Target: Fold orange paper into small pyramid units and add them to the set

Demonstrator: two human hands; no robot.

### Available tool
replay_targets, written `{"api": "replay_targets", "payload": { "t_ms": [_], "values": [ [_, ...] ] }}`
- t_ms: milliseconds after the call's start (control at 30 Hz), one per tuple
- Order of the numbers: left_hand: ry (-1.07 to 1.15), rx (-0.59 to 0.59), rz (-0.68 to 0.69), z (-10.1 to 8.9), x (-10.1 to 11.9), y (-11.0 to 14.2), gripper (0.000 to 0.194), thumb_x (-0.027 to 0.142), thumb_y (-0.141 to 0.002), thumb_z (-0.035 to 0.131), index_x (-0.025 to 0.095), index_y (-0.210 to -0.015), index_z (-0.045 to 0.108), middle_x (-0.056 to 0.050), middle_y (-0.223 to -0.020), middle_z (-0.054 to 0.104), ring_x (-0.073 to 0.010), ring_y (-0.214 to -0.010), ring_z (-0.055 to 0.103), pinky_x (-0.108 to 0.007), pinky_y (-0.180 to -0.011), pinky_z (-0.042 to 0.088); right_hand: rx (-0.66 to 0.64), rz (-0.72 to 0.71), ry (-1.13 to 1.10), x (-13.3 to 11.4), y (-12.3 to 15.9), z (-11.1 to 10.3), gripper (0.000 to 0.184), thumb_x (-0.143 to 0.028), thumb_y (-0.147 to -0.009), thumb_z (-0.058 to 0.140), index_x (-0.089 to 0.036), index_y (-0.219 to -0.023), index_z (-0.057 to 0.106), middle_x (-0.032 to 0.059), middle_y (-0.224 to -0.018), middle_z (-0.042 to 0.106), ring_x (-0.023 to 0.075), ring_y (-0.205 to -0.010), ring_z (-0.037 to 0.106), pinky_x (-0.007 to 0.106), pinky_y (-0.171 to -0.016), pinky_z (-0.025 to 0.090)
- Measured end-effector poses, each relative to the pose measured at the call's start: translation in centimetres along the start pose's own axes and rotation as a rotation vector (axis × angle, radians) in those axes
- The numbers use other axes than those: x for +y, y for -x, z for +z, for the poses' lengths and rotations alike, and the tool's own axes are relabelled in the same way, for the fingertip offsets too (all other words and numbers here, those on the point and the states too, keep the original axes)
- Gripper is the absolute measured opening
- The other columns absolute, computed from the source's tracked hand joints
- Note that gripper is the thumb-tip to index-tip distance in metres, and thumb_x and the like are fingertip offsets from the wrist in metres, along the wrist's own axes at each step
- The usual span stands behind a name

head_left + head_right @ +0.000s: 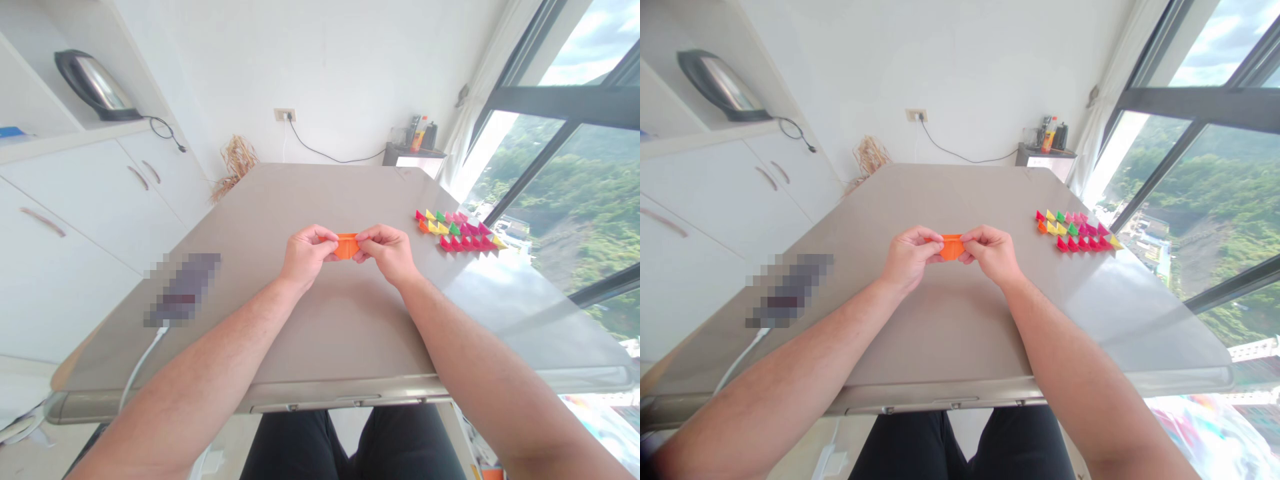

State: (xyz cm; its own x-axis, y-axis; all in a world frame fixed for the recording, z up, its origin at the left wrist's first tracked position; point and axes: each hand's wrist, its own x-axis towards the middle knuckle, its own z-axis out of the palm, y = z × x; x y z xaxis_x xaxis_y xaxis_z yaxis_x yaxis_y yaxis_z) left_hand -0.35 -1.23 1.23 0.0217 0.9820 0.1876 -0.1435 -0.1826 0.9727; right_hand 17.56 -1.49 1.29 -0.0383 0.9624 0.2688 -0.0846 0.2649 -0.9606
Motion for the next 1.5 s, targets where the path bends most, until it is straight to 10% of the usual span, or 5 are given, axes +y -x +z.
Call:
{"api": "replay_targets", "payload": {
  "t_ms": [500, 767, 967, 1133, 1500],
  "values": [
    [-0.113, -0.042, 0.068, 0.1, -0.5, 0.2, 0.011, 0.026, -0.075, 0.077, 0.019, -0.079, 0.069, -0.002, -0.078, 0.073, -0.0193, -0.076, 0.072, -0.036, -0.072, 0.063, 0.08, 0.032, 0.218, -0.3, 0.1, 0.5, 0.017, -0.03, -0.074, 0.074, -0.02, -0.069, 0.061, -0.0008, -0.056, 0.066, 0.0134, -0.055, 0.06, 0.025, -0.05, 0.043],
    [-0.171, -0.04, 0.174, -0.1, -0.9, 0.1, 0.009, 0.026, -0.077, 0.076, 0.02, -0.08, 0.07, -0.001, -0.079, 0.072, -0.0173, -0.075, 0.071, -0.033, -0.07, 0.063, 0.016, 0.082, 0.104, 0.0, -0.2, 0.3, 0.032, -0.031, -0.07, 0.077, -0.021, -0.098, 0.065, -0.0019, -0.073, 0.071, 0.0138, -0.057, 0.064, 0.03, -0.061, 0.052],
    [-0.183, -0.063, 0.171, -0.1, -0.8, 0.1, 0.011, 0.026, -0.08, 0.073, 0.019, -0.084, 0.067, -0.002, -0.08, 0.072, -0.0174, -0.075, 0.072, -0.031, -0.068, 0.063, -0.036, 0.124, 0.173, 0.1, -0.2, 0.0, 0.014, -0.032, -0.075, 0.073, -0.018, -0.075, 0.07, -0.0001, -0.059, 0.065, 0.0135, -0.059, 0.059, 0.028, -0.06, 0.048],
    [-0.077, -0.106, -0.02, 0.0, -0.1, 0.4, 0.052, 0.024, -0.077, 0.076, 0.023, -0.125, 0.058, -0.004, -0.092, 0.075, -0.0234, -0.083, 0.075, -0.037, -0.066, 0.064, -0.014, 0.118, 0.197, -0.2, -0.1, 0.3, 0.014, -0.032, -0.072, 0.074, -0.019, -0.075, 0.071, -0.0009, -0.063, 0.066, 0.0115, -0.054, 0.055, 0.026, -0.055, 0.046],
    [-0.049, -0.094, -0.092, 0.1, -0.7, 0.0, 0.025, 0.034, -0.073, 0.082, 0.015, -0.08, 0.067, -0.005, -0.079, 0.074, -0.0179, -0.072, 0.071, -0.036, -0.07, 0.062, -0.079, 0.07, 0.212, 0.2, -0.1, 0.5, 0.017, -0.033, -0.072, 0.077, -0.018, -0.081, 0.075, 0.0018, -0.073, 0.072, 0.0129, -0.06, 0.061, 0.029, -0.059, 0.051]
  ]
}}
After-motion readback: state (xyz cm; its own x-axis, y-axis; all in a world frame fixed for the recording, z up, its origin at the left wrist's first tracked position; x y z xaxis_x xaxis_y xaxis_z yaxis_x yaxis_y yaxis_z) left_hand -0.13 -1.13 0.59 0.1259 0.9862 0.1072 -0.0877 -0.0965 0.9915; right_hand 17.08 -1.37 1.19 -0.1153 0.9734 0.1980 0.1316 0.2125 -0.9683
